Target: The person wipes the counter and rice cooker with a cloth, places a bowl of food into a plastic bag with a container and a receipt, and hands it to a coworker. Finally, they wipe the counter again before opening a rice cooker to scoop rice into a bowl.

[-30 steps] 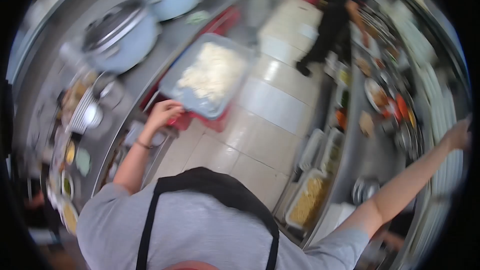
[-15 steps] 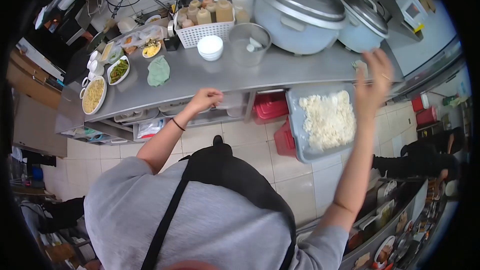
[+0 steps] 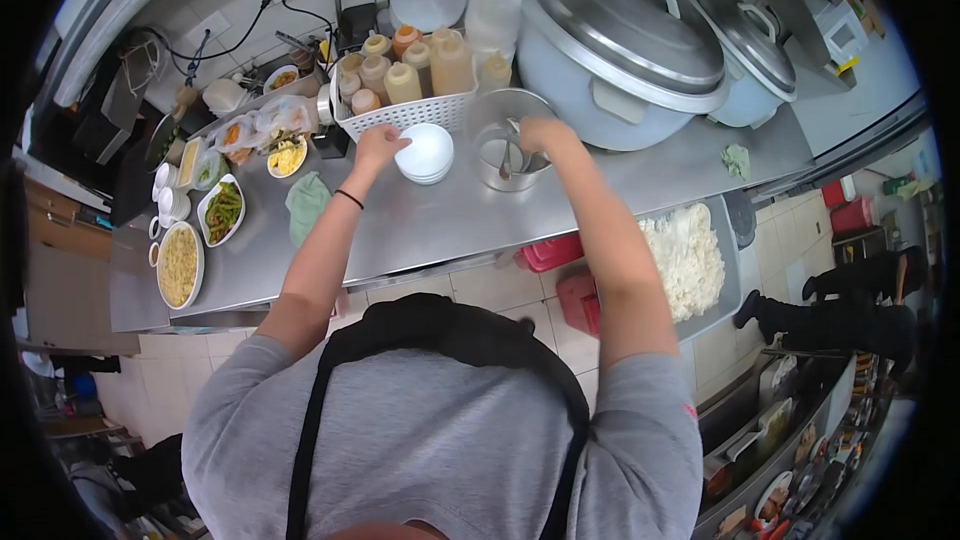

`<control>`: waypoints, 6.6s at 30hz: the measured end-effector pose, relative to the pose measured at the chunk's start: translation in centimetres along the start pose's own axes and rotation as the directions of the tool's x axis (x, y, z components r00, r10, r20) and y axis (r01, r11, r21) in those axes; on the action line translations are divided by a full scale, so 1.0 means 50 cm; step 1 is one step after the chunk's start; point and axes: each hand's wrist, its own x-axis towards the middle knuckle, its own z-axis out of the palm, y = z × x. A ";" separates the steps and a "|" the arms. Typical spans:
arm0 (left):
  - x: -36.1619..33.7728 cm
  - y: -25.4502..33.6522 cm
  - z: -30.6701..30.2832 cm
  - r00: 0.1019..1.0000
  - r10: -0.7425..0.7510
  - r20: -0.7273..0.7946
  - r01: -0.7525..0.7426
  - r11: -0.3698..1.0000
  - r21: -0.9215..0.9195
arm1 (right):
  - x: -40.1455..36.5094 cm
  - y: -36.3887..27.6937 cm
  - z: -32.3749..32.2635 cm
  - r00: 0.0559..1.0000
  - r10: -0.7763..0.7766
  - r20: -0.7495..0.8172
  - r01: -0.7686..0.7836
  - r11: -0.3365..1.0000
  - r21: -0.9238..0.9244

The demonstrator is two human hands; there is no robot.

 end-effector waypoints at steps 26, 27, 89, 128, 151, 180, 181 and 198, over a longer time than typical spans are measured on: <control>-0.003 0.022 0.047 0.970 -0.194 -0.148 0.234 0.914 0.333 | 0.112 0.606 -0.385 0.762 0.002 -0.648 0.445 0.725 0.526; -0.010 0.016 0.046 0.961 -0.217 -0.171 0.257 0.929 0.266 | 0.103 0.594 -0.382 0.737 0.019 -0.675 0.413 0.778 0.473; 0.100 0.311 0.221 0.843 -0.028 0.537 -0.295 0.811 0.505 | 0.063 0.664 -0.399 0.680 0.061 -0.730 0.484 0.711 0.510; 0.090 0.375 0.163 0.909 0.400 0.113 -0.397 0.916 -0.048 | 0.092 0.534 -0.232 0.892 -0.255 -0.374 -0.007 0.819 -0.573; 0.088 0.424 -0.013 0.881 0.152 0.449 0.425 0.166 -0.890 | 0.002 0.508 -0.183 0.821 -0.371 -0.434 0.405 0.914 -0.013; 0.331 0.674 0.178 0.848 0.210 0.487 0.481 0.080 -0.873 | 0.050 0.533 -0.406 0.449 -0.269 -0.852 -0.244 0.881 -0.406; 0.335 0.664 0.169 0.846 0.211 0.490 0.483 0.083 -0.871 | 0.093 0.547 -0.366 0.577 -0.256 -0.775 -0.250 0.849 -0.466; 0.329 0.595 0.085 0.902 0.248 0.353 0.340 0.092 -0.936 | 0.120 0.418 -0.208 0.843 -0.313 -0.438 0.282 0.950 -0.134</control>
